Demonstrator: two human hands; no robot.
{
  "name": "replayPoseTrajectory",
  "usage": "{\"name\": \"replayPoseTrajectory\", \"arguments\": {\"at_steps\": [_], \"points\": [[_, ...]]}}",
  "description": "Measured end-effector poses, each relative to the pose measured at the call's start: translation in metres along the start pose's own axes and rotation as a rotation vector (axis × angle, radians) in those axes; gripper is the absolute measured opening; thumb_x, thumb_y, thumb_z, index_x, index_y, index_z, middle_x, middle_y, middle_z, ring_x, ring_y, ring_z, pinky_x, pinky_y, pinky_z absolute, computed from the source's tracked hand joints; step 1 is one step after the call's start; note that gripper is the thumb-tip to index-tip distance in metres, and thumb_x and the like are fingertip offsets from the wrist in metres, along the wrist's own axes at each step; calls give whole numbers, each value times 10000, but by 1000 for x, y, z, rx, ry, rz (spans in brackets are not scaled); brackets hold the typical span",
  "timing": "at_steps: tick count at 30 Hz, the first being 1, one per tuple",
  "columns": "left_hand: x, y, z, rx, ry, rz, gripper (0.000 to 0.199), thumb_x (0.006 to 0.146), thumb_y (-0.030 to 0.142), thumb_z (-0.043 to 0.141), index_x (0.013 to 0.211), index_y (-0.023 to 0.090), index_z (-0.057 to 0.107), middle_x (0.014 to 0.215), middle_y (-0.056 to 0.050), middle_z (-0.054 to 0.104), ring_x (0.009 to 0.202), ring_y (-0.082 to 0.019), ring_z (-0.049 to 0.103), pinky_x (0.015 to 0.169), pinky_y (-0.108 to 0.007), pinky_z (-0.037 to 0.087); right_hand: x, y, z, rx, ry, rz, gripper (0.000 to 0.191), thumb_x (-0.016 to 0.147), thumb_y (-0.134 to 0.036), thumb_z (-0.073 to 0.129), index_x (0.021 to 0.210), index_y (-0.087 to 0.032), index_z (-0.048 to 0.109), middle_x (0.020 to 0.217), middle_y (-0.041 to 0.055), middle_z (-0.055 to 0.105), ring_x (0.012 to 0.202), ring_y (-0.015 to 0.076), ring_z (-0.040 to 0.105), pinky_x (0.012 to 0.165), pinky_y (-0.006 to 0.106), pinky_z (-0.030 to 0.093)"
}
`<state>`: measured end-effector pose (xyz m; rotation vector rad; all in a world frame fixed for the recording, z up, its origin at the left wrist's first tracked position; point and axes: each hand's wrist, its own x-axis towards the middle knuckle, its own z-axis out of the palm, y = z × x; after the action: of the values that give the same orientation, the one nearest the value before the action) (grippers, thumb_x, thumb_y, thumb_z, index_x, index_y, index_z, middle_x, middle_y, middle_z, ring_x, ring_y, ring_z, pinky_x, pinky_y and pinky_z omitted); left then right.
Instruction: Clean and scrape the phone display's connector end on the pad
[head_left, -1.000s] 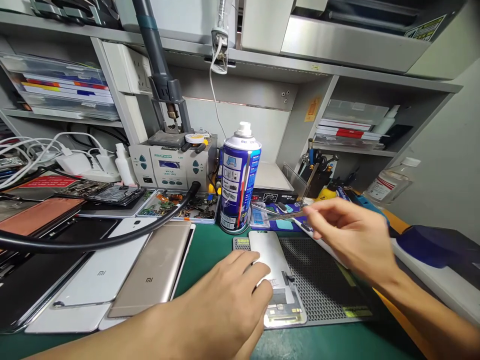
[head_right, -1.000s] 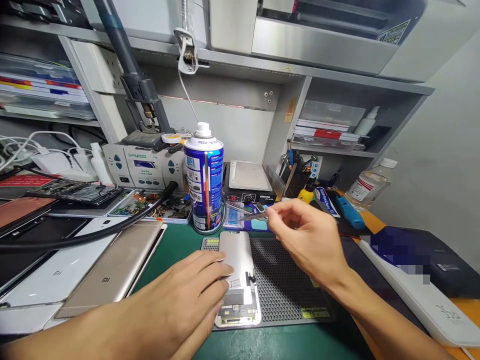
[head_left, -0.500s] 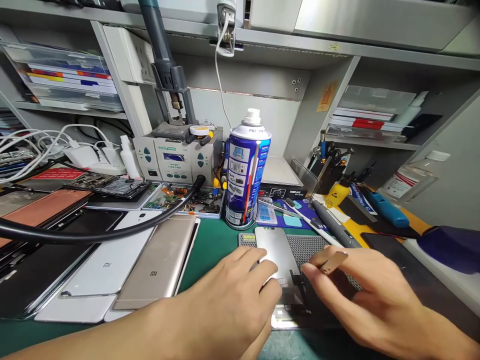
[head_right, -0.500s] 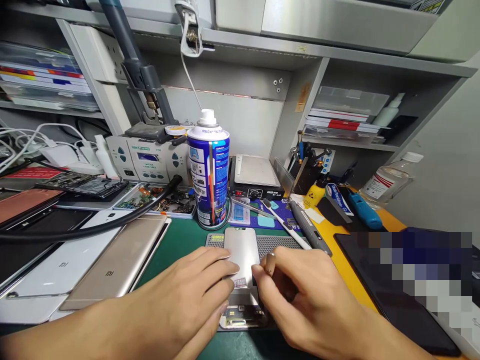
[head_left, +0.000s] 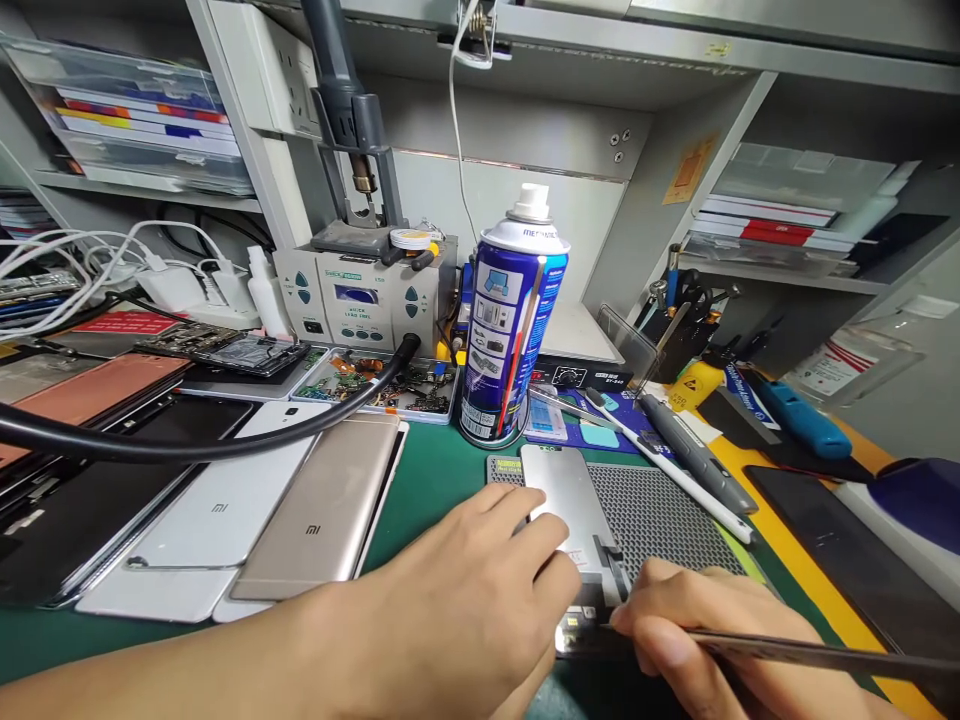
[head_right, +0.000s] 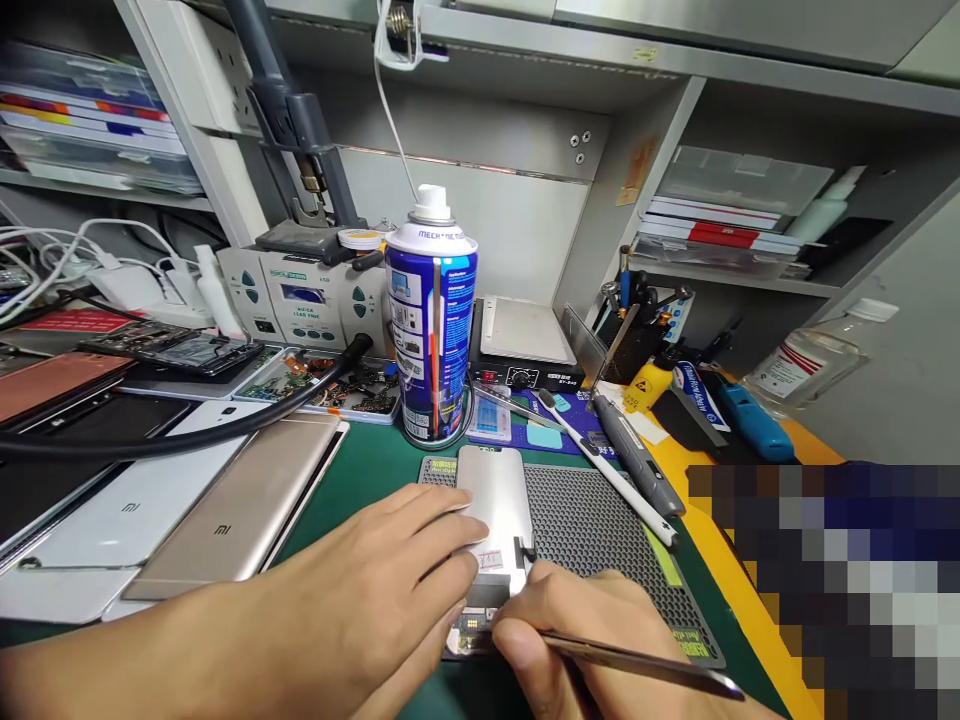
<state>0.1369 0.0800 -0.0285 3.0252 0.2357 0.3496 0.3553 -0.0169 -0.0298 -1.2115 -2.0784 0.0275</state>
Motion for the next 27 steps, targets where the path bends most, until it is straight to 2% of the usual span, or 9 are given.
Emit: {"name": "replayPoseTrajectory", "arguments": {"at_steps": [4, 8, 12, 18, 23, 27], "points": [[-1, -1, 1, 0, 7, 2, 230, 1018, 182, 468, 1053, 91, 677, 1054, -158, 639, 1077, -350, 588, 991, -543, 547, 6, -3, 1, -136, -28, 25, 357, 1010, -619, 624, 899, -297, 729, 652, 57, 650, 638, 257, 710, 495, 292, 571], [-2, -1, 2, 6, 31, 8, 215, 1021, 189, 477, 1058, 94, 667, 1055, -155, 636, 1068, -346, 586, 989, -538, 548, 12, -4, 1, -126, -42, 25, 384, 1007, -643, 617, 896, -295, 734, 665, 61, 657, 668, 257, 720, 502, 285, 580], [-1, -1, 2, 13, 50, 6, 212, 1027, 190, 478, 1074, 96, 662, 1063, -150, 637, 1084, -345, 587, 1007, -535, 540, 9, -4, 0, -84, -60, 44, 326, 1053, -565, 596, 933, -292, 728, 679, 54, 686, 655, 244, 731, 509, 278, 584], [-2, -1, 2, 24, 61, 12, 202, 1022, 181, 484, 1083, 100, 658, 1060, -149, 638, 1098, -345, 588, 1022, -530, 529, 2, -3, 0, -14, -108, 4, 282, 1177, -316, 376, 1000, -287, 594, 860, 33, 791, 697, 178, 777, 629, 246, 609], [-2, -2, 3, 22, 71, 13, 203, 1021, 187, 488, 1087, 100, 659, 1069, -149, 637, 1095, -347, 586, 1023, -539, 519, 9, -5, 1, -7, -127, -35, 229, 1185, -288, 362, 1070, -281, 560, 813, 3, 775, 647, 159, 762, 619, 240, 600], [-1, -2, 4, 22, 77, 15, 183, 1016, 194, 509, 1072, 104, 659, 1044, -146, 637, 1082, -343, 588, 1004, -524, 525, 14, -7, 1, -63, -101, -76, 270, 1189, -313, 342, 1013, -281, 544, 719, -28, 721, 568, 135, 714, 562, 216, 579]]}}
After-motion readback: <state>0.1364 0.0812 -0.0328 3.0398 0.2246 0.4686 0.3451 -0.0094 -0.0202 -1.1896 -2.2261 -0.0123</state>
